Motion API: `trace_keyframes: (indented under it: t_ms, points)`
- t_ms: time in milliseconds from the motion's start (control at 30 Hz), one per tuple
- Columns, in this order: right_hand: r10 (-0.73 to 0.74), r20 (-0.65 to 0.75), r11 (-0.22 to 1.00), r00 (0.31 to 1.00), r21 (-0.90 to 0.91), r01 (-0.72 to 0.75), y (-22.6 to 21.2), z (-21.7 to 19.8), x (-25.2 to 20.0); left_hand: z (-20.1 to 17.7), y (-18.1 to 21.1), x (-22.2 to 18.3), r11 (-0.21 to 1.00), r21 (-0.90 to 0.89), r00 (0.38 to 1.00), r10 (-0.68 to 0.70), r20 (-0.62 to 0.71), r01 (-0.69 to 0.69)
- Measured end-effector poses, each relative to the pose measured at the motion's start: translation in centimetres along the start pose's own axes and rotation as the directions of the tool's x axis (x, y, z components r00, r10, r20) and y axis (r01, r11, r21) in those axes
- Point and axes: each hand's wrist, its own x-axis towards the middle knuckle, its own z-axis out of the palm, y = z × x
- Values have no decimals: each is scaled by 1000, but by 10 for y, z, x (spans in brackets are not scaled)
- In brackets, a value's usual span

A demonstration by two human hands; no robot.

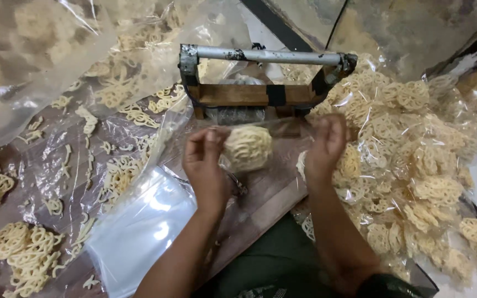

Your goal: Packaging individual crackers into plastic bags and sealing them with a manual heat sealer

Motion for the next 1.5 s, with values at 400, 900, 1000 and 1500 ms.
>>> trace_keyframes:
  t_ms: [400, 900, 1000, 1500]
  points:
    - [57, 309, 997, 949, 31, -70, -6, -32, -64, 13, -60, -39, 959, 158, 873, -278, 400, 233]
    - [613, 145, 717, 776, -513, -471, -13, -82, 24, 14, -56, -29, 917, 374, 755, -344, 559, 141]
    - [718, -115, 484, 687, -627, -610, 1, -114, 80, -26, -27, -3, 818, 537, 756, -481, 443, 206]
    - [-2, 969, 793, 246, -149, 591, -68, 147, -135, -226, 40, 32, 354, 908, 923, -224, 314, -223]
